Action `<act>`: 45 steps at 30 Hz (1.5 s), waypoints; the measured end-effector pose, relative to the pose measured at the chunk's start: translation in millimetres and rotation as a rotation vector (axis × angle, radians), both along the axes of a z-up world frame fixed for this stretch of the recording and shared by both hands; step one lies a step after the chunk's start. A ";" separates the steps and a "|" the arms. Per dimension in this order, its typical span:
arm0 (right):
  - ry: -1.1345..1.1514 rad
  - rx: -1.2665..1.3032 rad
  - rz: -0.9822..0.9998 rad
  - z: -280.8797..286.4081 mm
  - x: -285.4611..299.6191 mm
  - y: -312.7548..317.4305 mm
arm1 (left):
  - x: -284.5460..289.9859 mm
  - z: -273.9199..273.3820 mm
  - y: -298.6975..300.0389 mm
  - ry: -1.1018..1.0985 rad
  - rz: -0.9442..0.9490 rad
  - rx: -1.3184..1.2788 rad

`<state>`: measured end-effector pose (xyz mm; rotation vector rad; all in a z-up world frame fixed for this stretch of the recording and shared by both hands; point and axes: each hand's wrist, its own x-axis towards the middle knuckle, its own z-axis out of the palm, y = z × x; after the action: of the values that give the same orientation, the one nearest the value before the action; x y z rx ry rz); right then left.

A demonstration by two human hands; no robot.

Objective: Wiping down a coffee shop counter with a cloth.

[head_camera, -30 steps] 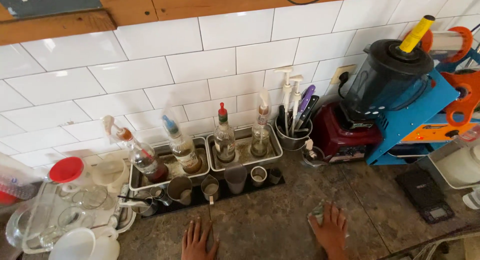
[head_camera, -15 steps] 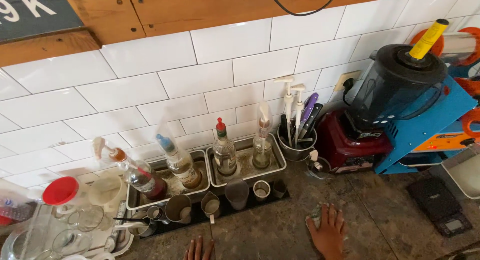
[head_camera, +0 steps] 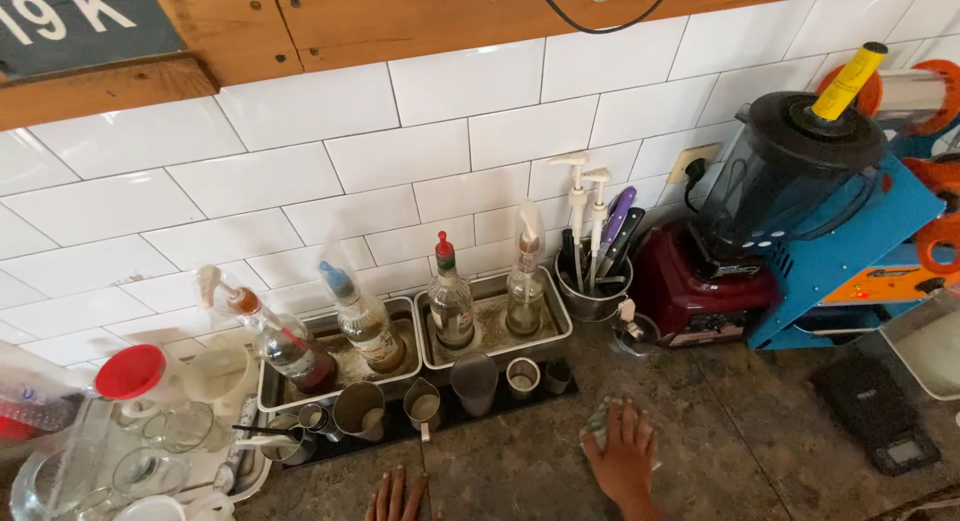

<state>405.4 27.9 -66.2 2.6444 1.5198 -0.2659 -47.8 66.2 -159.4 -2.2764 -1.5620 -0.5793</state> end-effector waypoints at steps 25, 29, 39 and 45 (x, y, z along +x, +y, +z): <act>-0.475 0.787 0.091 -1.3 54.1 -51.8 | 11.2 69.2 -25.8 0.124 0.064 -0.441; 0.019 0.258 -0.075 -5.5 5.2 -12.1 | 13.3 130.1 -27.8 0.157 0.062 -0.788; 0.157 0.583 0.813 -40.9 -143.3 -125.1 | 20.0 164.1 -38.2 0.067 0.095 -0.733; 0.500 0.372 0.234 38.4 16.4 -149.8 | 22.7 174.4 -36.2 0.100 0.120 -0.859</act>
<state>421.9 -121.9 -27.8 2.7624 2.2024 -0.7373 -25.1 30.0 15.0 -2.6653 -2.1509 0.3183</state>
